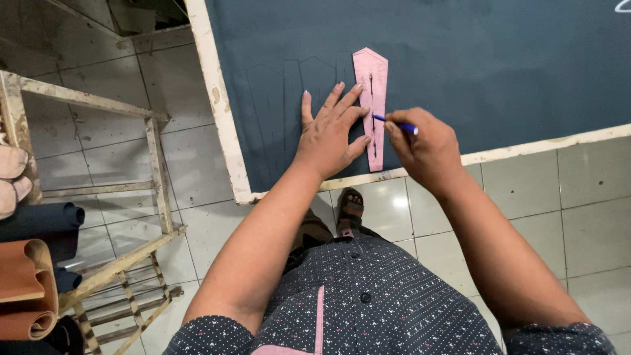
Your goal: The person lays a pink paper pattern on a large panel of dark fabric on a work table and traces around it with a pen, repositioning the pattern repeatedly to draw successive outlines on the fabric. They smooth the fabric and hold the pattern steady with one hand while tracing with the other.
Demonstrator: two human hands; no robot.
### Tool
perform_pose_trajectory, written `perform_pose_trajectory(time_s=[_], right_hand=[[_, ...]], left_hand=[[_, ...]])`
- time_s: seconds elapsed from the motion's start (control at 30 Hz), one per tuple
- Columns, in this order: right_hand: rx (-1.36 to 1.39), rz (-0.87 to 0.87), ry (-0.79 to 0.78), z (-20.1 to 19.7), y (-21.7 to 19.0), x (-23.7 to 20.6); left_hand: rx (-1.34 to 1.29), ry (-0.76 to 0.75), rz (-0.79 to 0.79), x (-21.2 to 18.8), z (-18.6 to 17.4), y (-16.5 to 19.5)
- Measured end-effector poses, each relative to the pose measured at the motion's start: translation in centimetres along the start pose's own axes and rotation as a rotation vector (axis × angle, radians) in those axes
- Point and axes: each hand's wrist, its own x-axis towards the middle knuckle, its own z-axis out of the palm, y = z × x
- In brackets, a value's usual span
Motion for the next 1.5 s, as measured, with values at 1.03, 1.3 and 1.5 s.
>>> perform_pose_trajectory(time_s=[1.03,1.3,1.5], right_hand=[[0.754,0.948,0.018,3.6,2.4,-0.7],[0.596,0.591,0.066,3.1,2.8,0.9],[0.762,0.718,0.01,-3.8,3.6,0.0]], left_hand=[[0.183,0.047,0.066,-0.7,0.7,0.1],[0.099,0.172,0.12,-0.9,1.5,-0.3],[0.144,0.179,0.069,-0.8,2.3,-0.1]])
